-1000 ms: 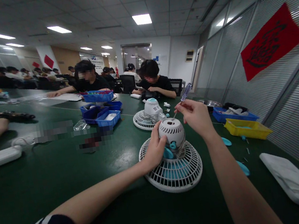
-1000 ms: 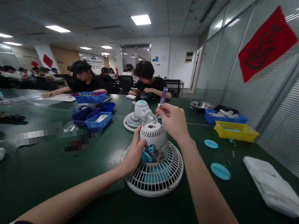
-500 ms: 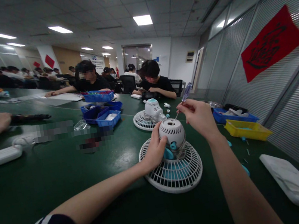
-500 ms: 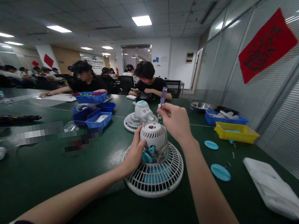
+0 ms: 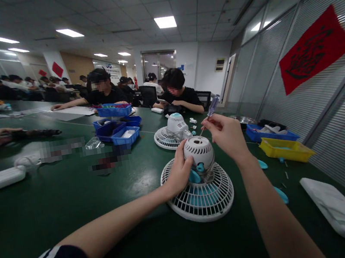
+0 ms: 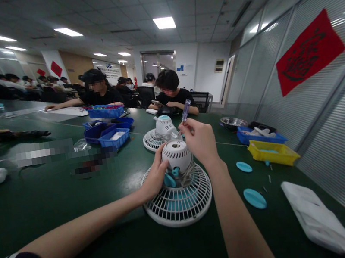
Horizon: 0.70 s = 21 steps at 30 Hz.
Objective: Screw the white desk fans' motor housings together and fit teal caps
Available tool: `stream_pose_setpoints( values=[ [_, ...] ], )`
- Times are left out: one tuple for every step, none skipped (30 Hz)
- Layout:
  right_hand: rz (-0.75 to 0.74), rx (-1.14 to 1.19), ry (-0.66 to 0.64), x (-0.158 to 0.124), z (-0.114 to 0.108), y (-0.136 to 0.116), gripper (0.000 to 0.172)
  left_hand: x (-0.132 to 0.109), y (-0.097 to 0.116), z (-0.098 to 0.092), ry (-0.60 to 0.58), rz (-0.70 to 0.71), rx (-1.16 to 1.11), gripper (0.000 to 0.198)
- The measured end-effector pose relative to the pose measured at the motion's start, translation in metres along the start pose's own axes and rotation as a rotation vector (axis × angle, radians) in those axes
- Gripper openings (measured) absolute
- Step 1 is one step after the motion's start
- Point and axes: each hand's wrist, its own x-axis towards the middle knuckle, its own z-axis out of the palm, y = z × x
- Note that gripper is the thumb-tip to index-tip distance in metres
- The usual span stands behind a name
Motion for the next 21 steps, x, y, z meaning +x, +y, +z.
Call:
stream_pose_setpoints(
  values=[
    [-0.002, 0.001, 0.012, -0.0001, -0.0006, -0.0009, 0.016, 0.0000, -0.0006, 0.0001, 0.000, 0.001, -0.002, 0.054],
    [-0.005, 0.003, 0.020, -0.0002, -0.0008, -0.0014, 0.016, 0.0000, -0.0012, 0.0001, 0.000, 0.003, -0.001, 0.054],
    [-0.006, 0.003, 0.024, -0.0004, -0.0007, -0.0017, 0.016, 0.0000, -0.0018, 0.0002, 0.001, 0.005, 0.002, 0.054],
    [-0.005, 0.002, 0.023, -0.0007, -0.0003, -0.0015, 0.016, 0.0001, -0.0022, 0.0002, 0.003, 0.007, 0.006, 0.054],
    [-0.001, 0.001, 0.017, -0.0011, 0.0003, -0.0010, 0.016, 0.0002, -0.0025, 0.0002, 0.005, 0.008, 0.009, 0.053],
    [0.005, 0.000, 0.008, -0.0014, 0.0010, -0.0002, 0.016, 0.0002, -0.0025, 0.0001, 0.006, 0.008, 0.011, 0.053],
    [0.011, -0.002, -0.003, -0.0016, 0.0017, 0.0008, 0.016, 0.0003, -0.0024, 0.0001, 0.006, 0.006, 0.012, 0.053],
    [0.017, -0.006, -0.014, -0.0017, 0.0023, 0.0017, 0.015, 0.0003, -0.0021, 0.0000, 0.006, 0.003, 0.013, 0.054],
    [0.022, -0.010, -0.022, -0.0016, 0.0025, 0.0025, 0.015, 0.0003, -0.0019, -0.0001, 0.004, -0.001, 0.013, 0.054],
    [0.024, -0.016, -0.026, -0.0015, 0.0025, 0.0030, 0.015, 0.0003, -0.0016, -0.0002, 0.002, -0.004, 0.012, 0.055],
    [0.024, -0.022, -0.026, -0.0012, 0.0021, 0.0030, 0.015, 0.0003, -0.0015, -0.0003, 0.002, -0.005, 0.010, 0.055],
    [0.022, -0.027, -0.024, -0.0008, 0.0014, 0.0027, 0.015, 0.0003, -0.0014, -0.0004, 0.003, -0.005, 0.008, 0.056],
    [0.020, -0.031, -0.019, -0.0004, 0.0006, 0.0021, 0.015, 0.0003, -0.0014, -0.0004, 0.002, -0.003, 0.006, 0.056],
    [0.018, -0.031, -0.012, -0.0001, -0.0004, 0.0012, 0.015, 0.0004, -0.0015, -0.0005, 0.000, -0.002, 0.005, 0.056],
    [0.012, -0.029, -0.007, 0.0001, -0.0013, 0.0001, 0.015, 0.0004, -0.0015, -0.0006, -0.001, -0.001, 0.006, 0.056],
    [0.006, -0.027, -0.003, 0.0002, -0.0020, -0.0009, 0.015, 0.0004, -0.0016, -0.0007, -0.002, -0.001, 0.008, 0.056],
    [0.001, -0.026, 0.000, 0.0002, -0.0025, -0.0017, 0.015, 0.0004, -0.0016, -0.0008, -0.002, -0.001, 0.010, 0.057],
    [-0.002, -0.026, 0.002, 0.0001, -0.0026, -0.0023, 0.015, 0.0004, -0.0015, -0.0008, -0.002, -0.001, 0.011, 0.056],
    [-0.003, -0.028, 0.003, -0.0001, -0.0023, -0.0025, 0.015, 0.0003, -0.0013, -0.0008, 0.000, -0.001, 0.011, 0.056],
    [-0.002, -0.030, 0.001, -0.0003, -0.0017, -0.0023, 0.015, 0.0002, -0.0011, -0.0008, 0.000, -0.002, 0.010, 0.056],
    [-0.001, -0.033, -0.003, -0.0005, -0.0007, -0.0018, 0.015, 0.0001, -0.0009, -0.0008, -0.001, -0.002, 0.007, 0.055]
  ],
)
